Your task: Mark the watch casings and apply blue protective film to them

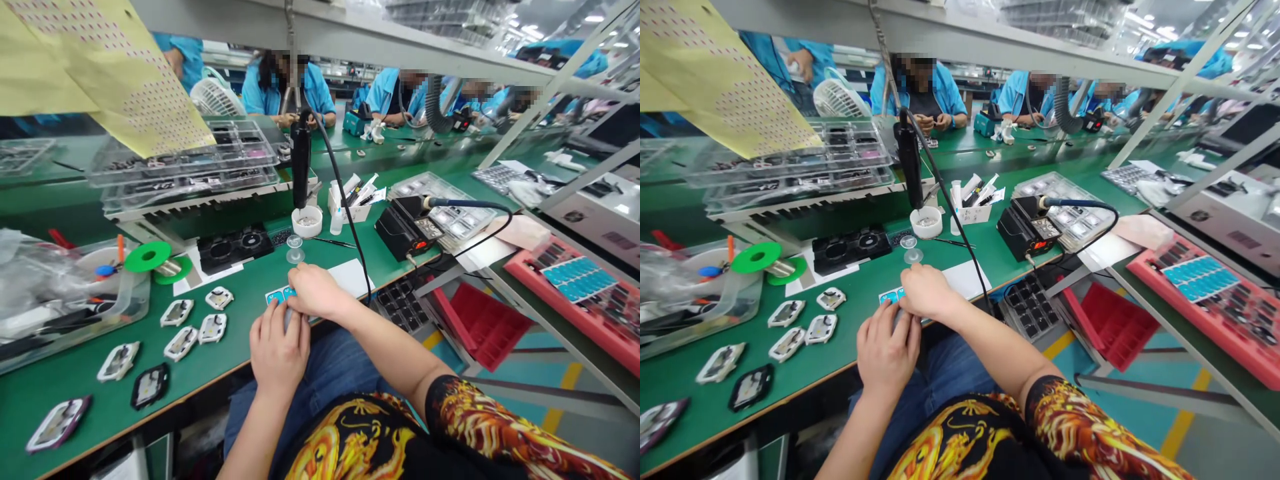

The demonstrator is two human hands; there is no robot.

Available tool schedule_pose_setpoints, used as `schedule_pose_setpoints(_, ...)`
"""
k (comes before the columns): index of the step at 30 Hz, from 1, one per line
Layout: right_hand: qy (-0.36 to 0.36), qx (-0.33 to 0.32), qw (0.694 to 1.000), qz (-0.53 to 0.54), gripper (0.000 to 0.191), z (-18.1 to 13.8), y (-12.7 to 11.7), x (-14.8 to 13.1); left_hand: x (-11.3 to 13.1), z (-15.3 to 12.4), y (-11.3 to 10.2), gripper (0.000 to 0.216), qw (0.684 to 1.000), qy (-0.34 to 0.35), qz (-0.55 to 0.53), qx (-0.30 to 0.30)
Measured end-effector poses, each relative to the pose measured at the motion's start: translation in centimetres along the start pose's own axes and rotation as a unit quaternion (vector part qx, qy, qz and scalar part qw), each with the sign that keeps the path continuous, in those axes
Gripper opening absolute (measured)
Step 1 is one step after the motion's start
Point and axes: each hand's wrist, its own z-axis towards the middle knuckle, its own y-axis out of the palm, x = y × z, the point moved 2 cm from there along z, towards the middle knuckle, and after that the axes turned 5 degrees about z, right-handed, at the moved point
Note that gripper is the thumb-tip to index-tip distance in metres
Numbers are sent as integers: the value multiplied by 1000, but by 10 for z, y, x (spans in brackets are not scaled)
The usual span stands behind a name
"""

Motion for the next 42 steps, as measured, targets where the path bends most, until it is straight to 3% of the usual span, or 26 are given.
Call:
schedule_pose_setpoints(10,-8,-4,999,53,24,2,2,11,2,2,-1,27,998,-44,-27,-38)
schedule_pose_setpoints(29,22,-53,997,54,22,12,-6,7,2,4,-1,27,998,-43,-34,-42)
schedule_pose_setpoints(36,-7,-27,998,64,20,8,-6,8,2,4,1,27,997,-49,-43,-49)
schedule_pose_setpoints(42,-2,6,988,154,21,9,4,17,3,4,-1,29,996,-49,-44,-55)
